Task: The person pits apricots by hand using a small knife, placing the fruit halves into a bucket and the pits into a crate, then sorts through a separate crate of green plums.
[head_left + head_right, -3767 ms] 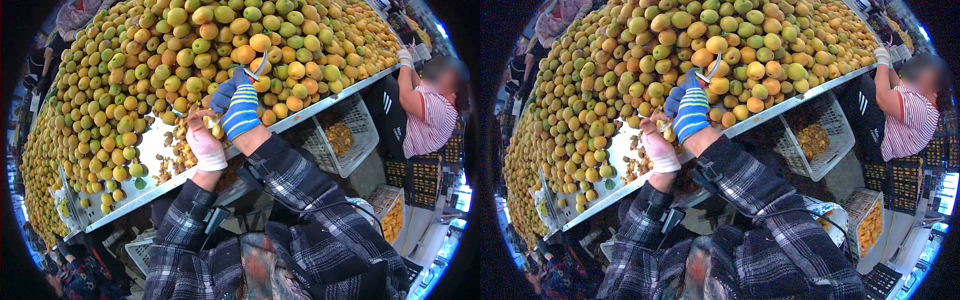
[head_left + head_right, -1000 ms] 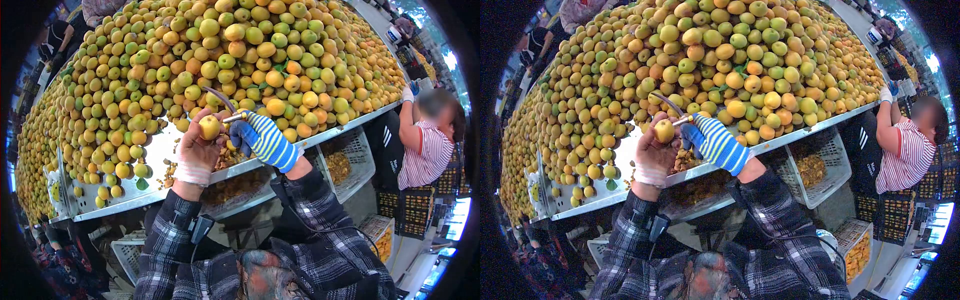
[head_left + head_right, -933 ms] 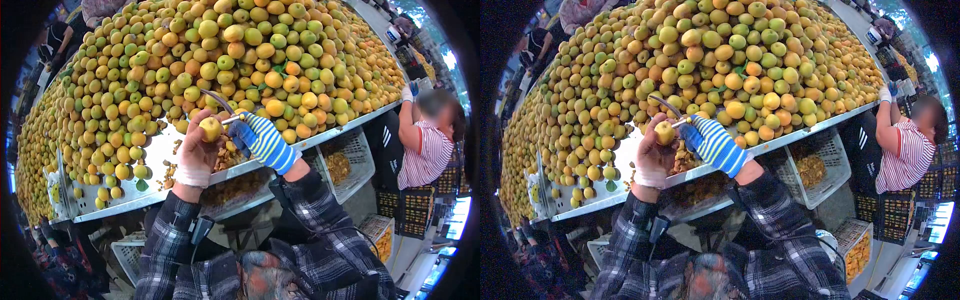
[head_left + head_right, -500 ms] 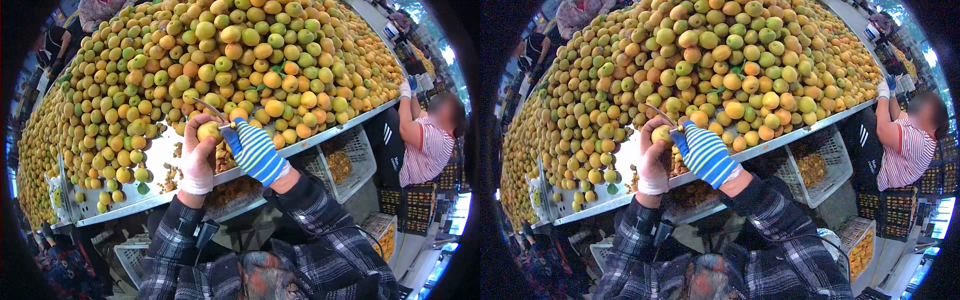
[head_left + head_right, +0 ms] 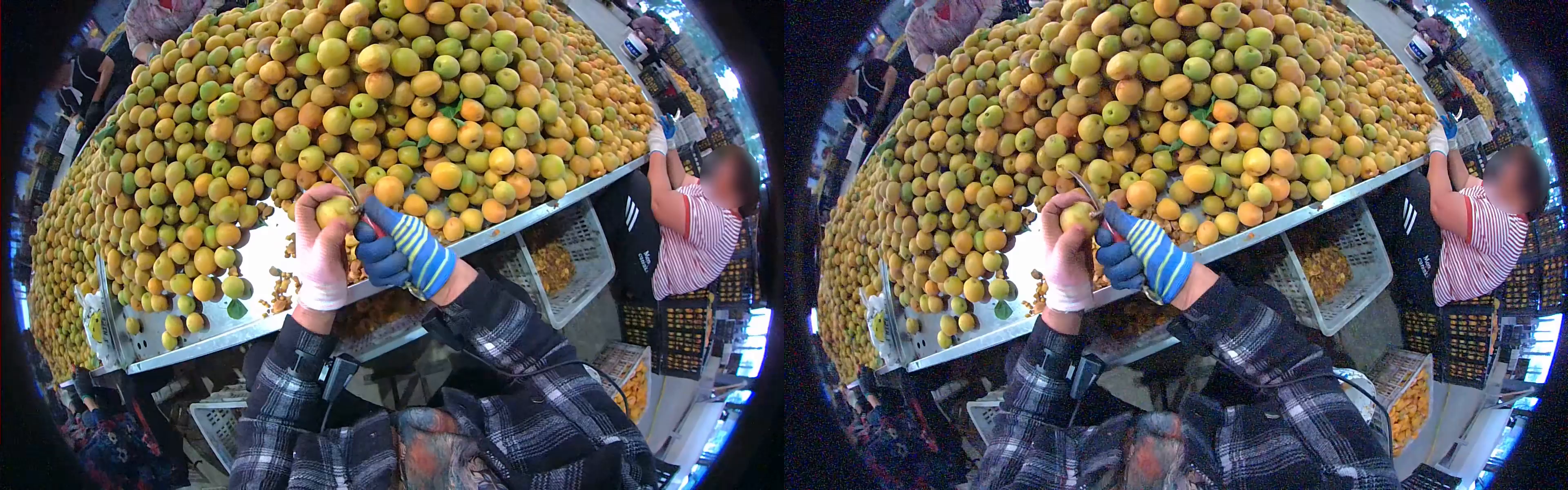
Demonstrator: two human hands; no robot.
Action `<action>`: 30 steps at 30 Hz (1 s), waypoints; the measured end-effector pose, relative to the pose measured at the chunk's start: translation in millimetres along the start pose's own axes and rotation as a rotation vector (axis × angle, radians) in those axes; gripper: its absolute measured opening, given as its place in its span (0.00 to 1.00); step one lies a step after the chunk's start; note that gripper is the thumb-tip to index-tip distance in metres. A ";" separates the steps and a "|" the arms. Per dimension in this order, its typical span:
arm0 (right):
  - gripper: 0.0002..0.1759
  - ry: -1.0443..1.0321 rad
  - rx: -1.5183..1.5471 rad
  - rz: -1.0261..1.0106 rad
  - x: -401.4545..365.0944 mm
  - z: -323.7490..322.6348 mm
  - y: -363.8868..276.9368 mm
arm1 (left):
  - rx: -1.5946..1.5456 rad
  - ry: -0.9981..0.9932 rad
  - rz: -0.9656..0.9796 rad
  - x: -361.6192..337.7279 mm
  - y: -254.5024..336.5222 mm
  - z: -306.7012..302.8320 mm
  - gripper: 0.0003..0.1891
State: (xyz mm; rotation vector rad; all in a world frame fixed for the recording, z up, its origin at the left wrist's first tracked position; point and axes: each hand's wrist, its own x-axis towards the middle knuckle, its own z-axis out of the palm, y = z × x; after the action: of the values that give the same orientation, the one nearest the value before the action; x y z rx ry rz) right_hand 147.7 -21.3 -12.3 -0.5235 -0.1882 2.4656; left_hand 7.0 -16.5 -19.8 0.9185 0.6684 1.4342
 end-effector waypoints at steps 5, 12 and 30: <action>0.24 0.170 -0.396 -0.107 -15.7 29.6 -5.1 | -0.399 0.064 -0.171 5.4 2.7 -11.0 0.28; 0.16 0.539 -1.544 -0.693 -4.0 -7.3 5.2 | -0.561 0.043 -0.258 12.0 -3.7 -12.8 0.32; 0.17 0.802 -1.974 -0.784 -12.6 -2.1 15.2 | -0.138 -0.141 -0.093 11.2 0.6 4.1 0.35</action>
State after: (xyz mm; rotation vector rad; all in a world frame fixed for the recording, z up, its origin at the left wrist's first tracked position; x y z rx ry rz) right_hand 149.7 -41.0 -14.0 -1.5963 -1.9461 0.4772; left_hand 10.8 -6.0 -15.6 0.8607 0.4949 1.3033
